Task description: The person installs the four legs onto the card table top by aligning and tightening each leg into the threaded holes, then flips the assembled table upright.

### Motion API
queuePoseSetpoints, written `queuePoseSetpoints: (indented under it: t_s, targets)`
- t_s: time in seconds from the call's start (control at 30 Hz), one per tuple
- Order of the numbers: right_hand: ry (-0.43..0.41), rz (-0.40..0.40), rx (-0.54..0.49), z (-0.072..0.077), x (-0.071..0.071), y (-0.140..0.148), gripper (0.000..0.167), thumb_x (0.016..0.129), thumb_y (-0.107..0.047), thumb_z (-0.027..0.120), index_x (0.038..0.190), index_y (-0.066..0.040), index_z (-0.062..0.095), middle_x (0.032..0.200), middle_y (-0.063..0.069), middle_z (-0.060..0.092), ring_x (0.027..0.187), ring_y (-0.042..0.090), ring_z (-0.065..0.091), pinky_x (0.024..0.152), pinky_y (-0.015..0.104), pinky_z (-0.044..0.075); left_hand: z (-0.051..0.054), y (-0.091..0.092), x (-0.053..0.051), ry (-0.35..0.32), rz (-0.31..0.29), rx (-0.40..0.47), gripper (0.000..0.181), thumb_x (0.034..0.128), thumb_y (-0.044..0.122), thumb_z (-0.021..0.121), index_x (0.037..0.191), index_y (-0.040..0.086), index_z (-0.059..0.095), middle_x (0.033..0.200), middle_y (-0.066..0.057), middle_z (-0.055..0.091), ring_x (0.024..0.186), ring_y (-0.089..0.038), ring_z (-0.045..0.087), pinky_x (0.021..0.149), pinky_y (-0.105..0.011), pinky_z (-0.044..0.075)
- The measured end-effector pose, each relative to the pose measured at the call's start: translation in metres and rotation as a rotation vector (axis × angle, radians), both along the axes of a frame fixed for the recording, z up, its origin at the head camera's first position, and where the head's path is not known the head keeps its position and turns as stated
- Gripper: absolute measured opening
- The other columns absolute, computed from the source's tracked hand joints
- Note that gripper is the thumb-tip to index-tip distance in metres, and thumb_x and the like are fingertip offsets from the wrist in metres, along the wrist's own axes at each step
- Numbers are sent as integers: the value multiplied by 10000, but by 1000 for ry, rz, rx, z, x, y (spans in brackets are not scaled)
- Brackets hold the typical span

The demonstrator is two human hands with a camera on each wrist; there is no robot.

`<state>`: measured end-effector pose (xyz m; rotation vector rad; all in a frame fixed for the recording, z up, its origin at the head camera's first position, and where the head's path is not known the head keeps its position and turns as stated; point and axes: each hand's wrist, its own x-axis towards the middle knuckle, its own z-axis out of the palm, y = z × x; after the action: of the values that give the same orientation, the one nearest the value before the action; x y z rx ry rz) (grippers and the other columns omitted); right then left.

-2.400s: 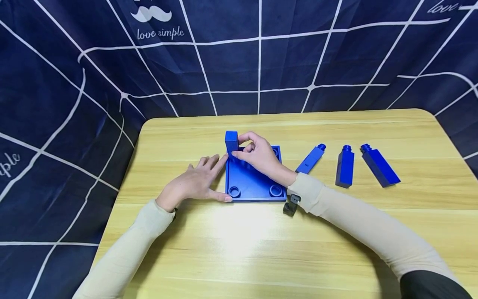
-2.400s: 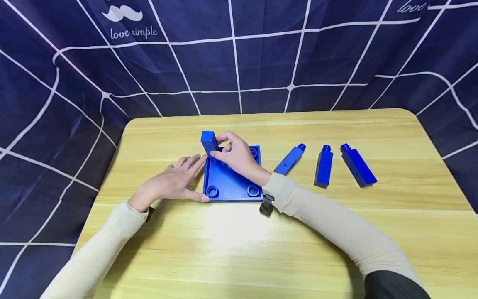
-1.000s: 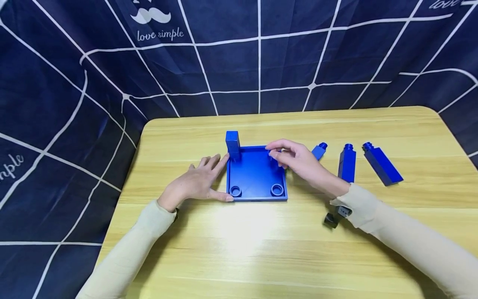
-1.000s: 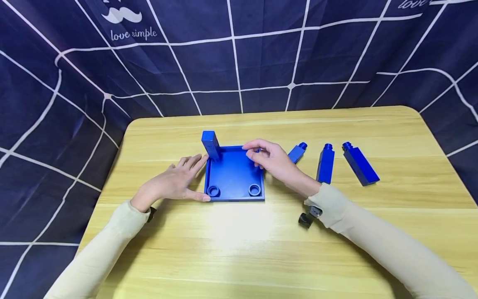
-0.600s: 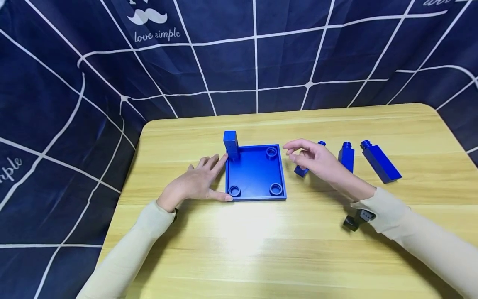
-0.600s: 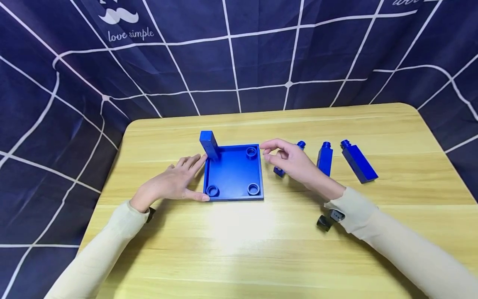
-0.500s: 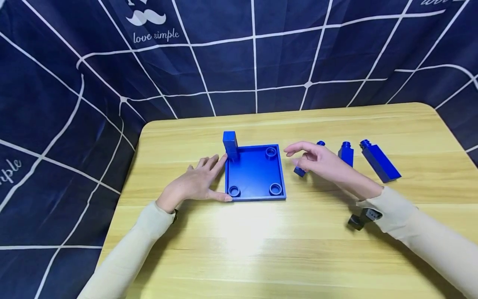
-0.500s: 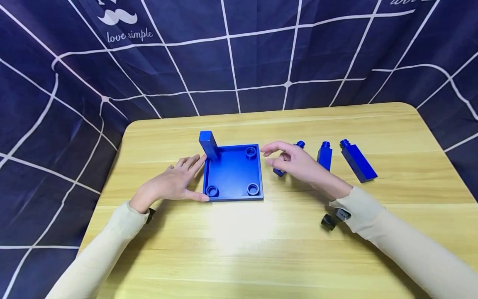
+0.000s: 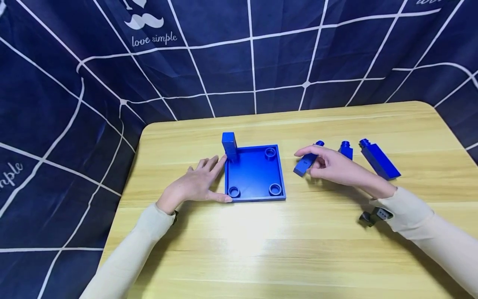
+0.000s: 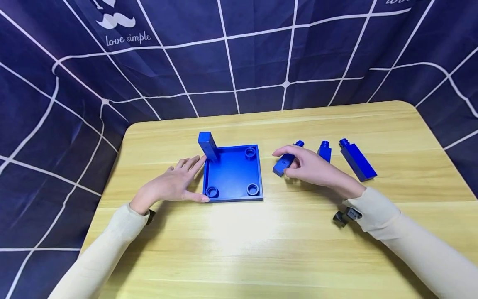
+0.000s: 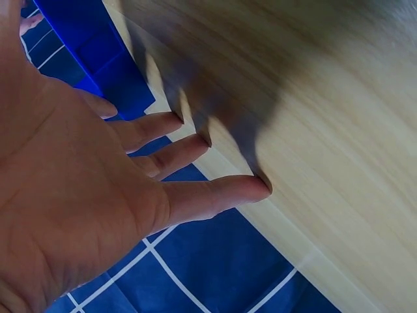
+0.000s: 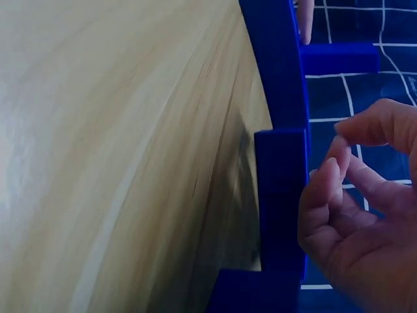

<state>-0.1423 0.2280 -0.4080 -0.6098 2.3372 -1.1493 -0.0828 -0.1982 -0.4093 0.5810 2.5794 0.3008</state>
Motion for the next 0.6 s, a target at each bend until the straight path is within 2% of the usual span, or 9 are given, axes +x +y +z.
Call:
queuePoseSetpoints:
  t_s: [0.13, 0.33, 0.6]
  targets:
    - [10, 4, 15, -3, -3, 3, 590, 958, 25, 732, 1514, -128, 605, 1166, 140, 632, 902, 274, 582, 640, 295, 441, 0, 0, 0, 2, 0, 3, 1300, 896, 826, 690, 1770, 211, -50, 1803, -209, 104, 1610, -521, 158, 1083, -880, 276]
    - [34, -12, 40, -9, -9, 1, 546, 949, 29, 766, 1468, -83, 636, 1261, 143, 604, 838, 247, 595, 636, 282, 460, 3, 1, 0, -5, -2, 9, 1298, 900, 816, 697, 1770, 206, -48, 1802, -213, 101, 1610, -525, 156, 1080, -882, 276]
    - [148, -70, 162, -7, -12, -7, 438, 921, -37, 835, 1343, -103, 736, 999, 86, 655, 711, 229, 547, 585, 306, 403, 2, 1, 0, -4, 4, 1, 1306, 894, 819, 700, 1771, 201, -45, 1803, -214, 102, 1606, -540, 156, 1086, -878, 275]
